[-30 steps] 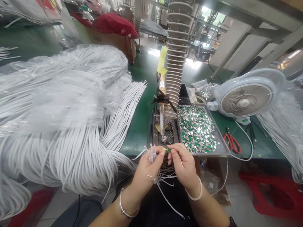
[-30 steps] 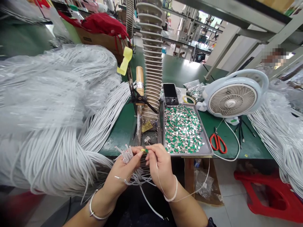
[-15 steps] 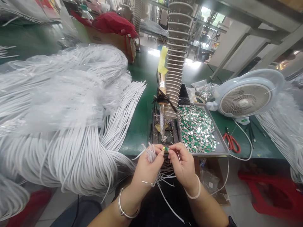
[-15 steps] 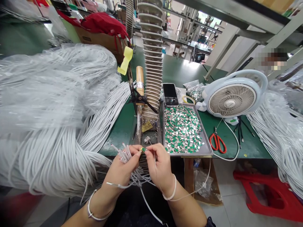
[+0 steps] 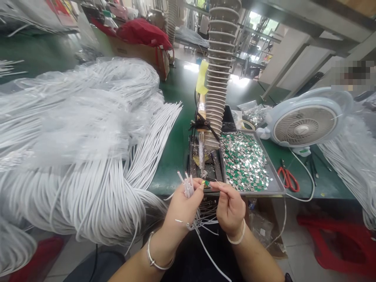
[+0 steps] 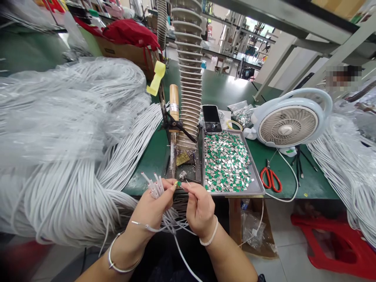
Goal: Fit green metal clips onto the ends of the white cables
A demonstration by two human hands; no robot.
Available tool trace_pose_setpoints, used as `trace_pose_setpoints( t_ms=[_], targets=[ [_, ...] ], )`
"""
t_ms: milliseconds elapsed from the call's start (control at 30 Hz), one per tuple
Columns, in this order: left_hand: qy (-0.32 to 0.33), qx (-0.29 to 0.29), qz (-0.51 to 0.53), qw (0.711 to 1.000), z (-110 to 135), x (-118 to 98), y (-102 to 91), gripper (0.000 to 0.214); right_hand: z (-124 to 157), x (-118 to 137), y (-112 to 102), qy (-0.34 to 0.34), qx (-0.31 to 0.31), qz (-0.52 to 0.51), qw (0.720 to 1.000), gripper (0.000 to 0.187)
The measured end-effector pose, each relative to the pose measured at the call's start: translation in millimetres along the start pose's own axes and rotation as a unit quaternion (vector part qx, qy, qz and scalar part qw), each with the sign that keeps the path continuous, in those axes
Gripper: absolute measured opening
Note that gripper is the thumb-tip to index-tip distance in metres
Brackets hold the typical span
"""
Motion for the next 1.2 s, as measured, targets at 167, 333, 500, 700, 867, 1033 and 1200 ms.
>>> trace_pose_setpoints(
  t_ms=[167,333,500,700,867,1033,1200],
  targets=[
    [-0.006,-0.009,0.008,1.000,-0.3,-1.4,-1.7,0.019,-3.6,0.7,3.7,-0.001,0.030,-0.017,0.999,0.028],
    [-0.005,-0.015,0.002,1.000,0.5,-2.2,-2.5,0.020,5.6,-5.2,1.7,0.041,0.010,-0.019,0.999,0.032],
    [-0.002,-0.016,0.001,1.000,0.5,-2.0,-2.2,0.020,4.9,0.0,2.9,0.026,0.004,-0.012,1.000,0.029],
    [0.004,-0.031,-0.007,0.999,1.0,-3.7,-5.5,0.020,-4.5,6.3,5.7,-0.004,0.028,-0.012,1.000,0.029],
    [0.001,-0.036,-0.004,0.999,2.0,-2.7,-7.6,0.018,-4.5,6.2,11.4,-0.011,0.058,0.019,0.998,0.024],
    [-0.023,-0.025,0.010,0.999,1.8,9.3,-10.2,0.020,-4.9,4.8,12.7,-0.008,0.061,0.015,0.998,0.024],
    [-0.031,-0.010,0.031,0.999,0.5,14.5,-8.6,0.020,-4.4,0.4,9.9,0.011,0.050,-0.002,0.999,0.025]
  ],
)
Point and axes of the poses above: each hand's wrist, its own z-axis away from the middle knuckle, its own y-axis out of the palm, x = y × z, the point moved 10 cm from there along -z, towards the middle knuckle, and after that the axes turned 4 degrees about -y, right-handed, at the moved point
